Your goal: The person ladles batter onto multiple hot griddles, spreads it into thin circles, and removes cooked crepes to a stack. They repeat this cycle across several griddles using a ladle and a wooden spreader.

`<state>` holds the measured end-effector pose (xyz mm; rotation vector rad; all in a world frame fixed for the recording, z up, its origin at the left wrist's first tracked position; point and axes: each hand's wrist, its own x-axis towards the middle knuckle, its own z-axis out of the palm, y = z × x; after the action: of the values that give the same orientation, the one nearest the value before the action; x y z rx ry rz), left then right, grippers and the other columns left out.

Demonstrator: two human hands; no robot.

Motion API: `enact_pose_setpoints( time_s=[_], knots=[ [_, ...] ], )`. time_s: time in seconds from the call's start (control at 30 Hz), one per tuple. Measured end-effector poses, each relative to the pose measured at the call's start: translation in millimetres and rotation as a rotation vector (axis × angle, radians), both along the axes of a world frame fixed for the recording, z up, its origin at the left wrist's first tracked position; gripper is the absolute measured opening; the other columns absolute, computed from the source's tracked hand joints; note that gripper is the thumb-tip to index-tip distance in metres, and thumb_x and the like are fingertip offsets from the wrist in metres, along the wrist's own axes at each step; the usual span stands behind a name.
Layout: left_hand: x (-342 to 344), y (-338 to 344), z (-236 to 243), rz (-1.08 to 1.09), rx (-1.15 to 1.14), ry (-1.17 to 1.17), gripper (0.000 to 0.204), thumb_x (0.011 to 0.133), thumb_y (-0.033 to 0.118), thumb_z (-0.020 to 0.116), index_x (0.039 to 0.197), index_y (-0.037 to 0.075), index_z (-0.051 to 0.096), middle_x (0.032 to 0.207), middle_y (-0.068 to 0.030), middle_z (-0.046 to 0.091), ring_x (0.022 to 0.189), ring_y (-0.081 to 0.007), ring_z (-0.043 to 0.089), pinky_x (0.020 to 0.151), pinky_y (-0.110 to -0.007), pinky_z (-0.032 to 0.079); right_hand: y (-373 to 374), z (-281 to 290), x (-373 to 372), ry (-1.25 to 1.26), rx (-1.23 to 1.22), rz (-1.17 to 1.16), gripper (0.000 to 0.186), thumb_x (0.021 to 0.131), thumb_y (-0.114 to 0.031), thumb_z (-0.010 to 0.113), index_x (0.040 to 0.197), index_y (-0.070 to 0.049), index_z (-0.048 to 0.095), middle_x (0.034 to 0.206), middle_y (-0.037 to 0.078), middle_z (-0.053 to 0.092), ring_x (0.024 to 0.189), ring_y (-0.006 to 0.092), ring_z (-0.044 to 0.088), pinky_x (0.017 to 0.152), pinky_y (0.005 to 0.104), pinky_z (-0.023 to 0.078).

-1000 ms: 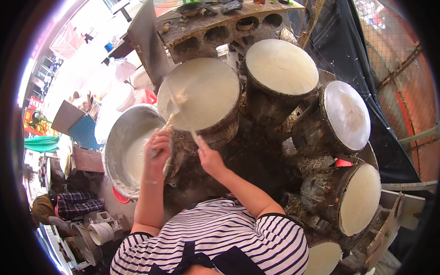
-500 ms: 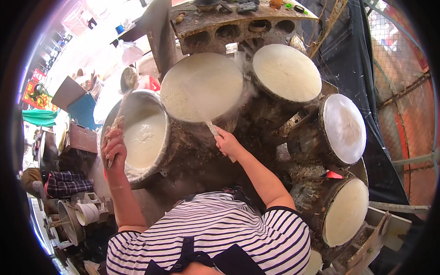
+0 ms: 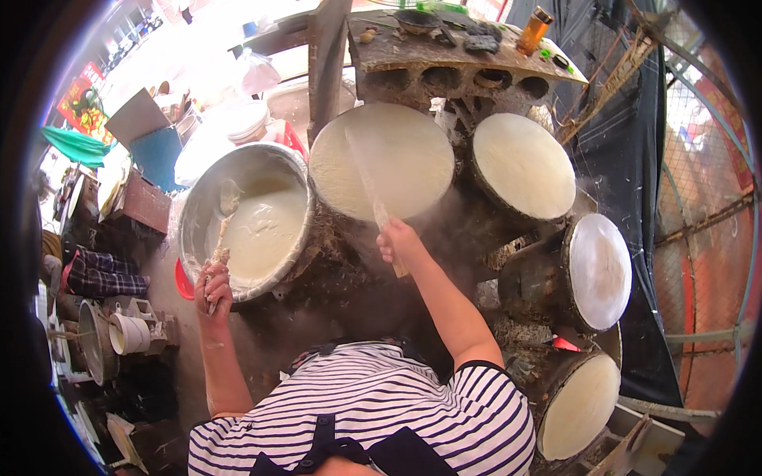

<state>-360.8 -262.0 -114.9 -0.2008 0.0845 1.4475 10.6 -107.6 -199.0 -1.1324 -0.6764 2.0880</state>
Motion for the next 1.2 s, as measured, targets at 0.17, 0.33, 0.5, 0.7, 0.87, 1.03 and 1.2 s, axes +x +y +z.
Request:
enact_pose_setpoints(
  time_s=[0.17,0.33,0.5,0.7,0.87,1.03,1.2],
  knots=[
    [-11.2,-9.3,-14.6,0.054,-0.087,0.009,0.026,0.098,0.022,0.032,0.091,-0.002,0.041,0.075,-0.0079,0.045,0.048,-0.0117,0.040,0.039,-0.025,0.036,60.9,4.3,-21.4,0.065,0.012,0.038,0.010,0.089,-0.015,0.042,0.100,-0.014,0.044,0.067,0.004,0.045,0.047,0.0103,0.037,0.040,0.0248,0.033],
    [-33.4,-17.3,-44.6,0.080,-0.099,0.084,0.024,0.097,0.020,0.036,0.097,-0.004,0.041,0.081,-0.0098,0.050,0.050,-0.0118,0.043,0.036,-0.025,0.039,86.1,14.1,-33.2,-0.257,0.098,0.090,0.028,0.089,-0.015,0.040,0.116,-0.016,0.046,0.065,0.002,0.043,0.047,0.0092,0.037,0.040,0.0254,0.034],
    [-43.1,-18.9,-56.3,0.121,-0.173,0.169,0.024,0.097,0.019,0.036,0.098,-0.004,0.041,0.079,-0.0089,0.050,0.047,-0.0109,0.041,0.034,-0.024,0.038,101.1,-22.7,-20.8,-0.751,0.637,0.124,0.043,0.087,-0.015,0.042,0.130,-0.016,0.044,0.065,0.011,0.052,0.057,0.0215,0.055,0.049,0.0368,0.045],
    [-51.7,-16.6,-62.4,0.127,-0.205,0.188,0.024,0.096,0.018,0.037,0.103,-0.005,0.041,0.077,-0.0081,0.050,0.046,-0.0098,0.040,0.034,-0.023,0.037,84.2,11.4,-29.0,-1.628,0.974,0.386,0.044,0.087,-0.020,0.045,0.130,-0.016,0.043,0.081,0.020,0.061,0.080,0.0382,0.062,0.067,0.0470,0.049],
    [-56.5,-16.2,-72.3,0.117,-0.198,0.225,0.029,0.098,0.022,0.035,0.104,-0.005,0.041,0.080,-0.0093,0.051,0.048,-0.0110,0.042,0.035,-0.024,0.037,86.2,18.1,-7.1,-1.992,1.110,0.451,0.042,0.088,-0.017,0.045,0.129,-0.018,0.043,0.082,0.018,0.059,0.067,0.0356,0.062,0.059,0.0444,0.050],
    [-56.9,-18.0,-79.2,0.114,-0.185,0.239,0.027,0.097,0.022,0.035,0.101,-0.004,0.042,0.080,-0.0101,0.052,0.048,-0.0112,0.042,0.034,-0.024,0.037,95.6,18.2,-1.8,-1.928,1.154,0.374,0.041,0.088,-0.014,0.043,0.128,-0.018,0.044,0.081,0.017,0.060,0.064,0.0328,0.062,0.056,0.0434,0.050],
    [-48.2,-18.3,-69.0,0.134,-0.264,0.273,0.019,0.096,0.017,0.038,0.098,-0.001,0.042,0.078,-0.0103,0.051,0.046,-0.0110,0.041,0.032,-0.024,0.037,107.0,-9.8,-13.3,-1.822,1.210,0.244,0.031,0.087,-0.024,0.047,0.117,-0.020,0.051,0.073,0.016,0.060,0.066,0.0346,0.060,0.058,0.0469,0.048]
  ],
)
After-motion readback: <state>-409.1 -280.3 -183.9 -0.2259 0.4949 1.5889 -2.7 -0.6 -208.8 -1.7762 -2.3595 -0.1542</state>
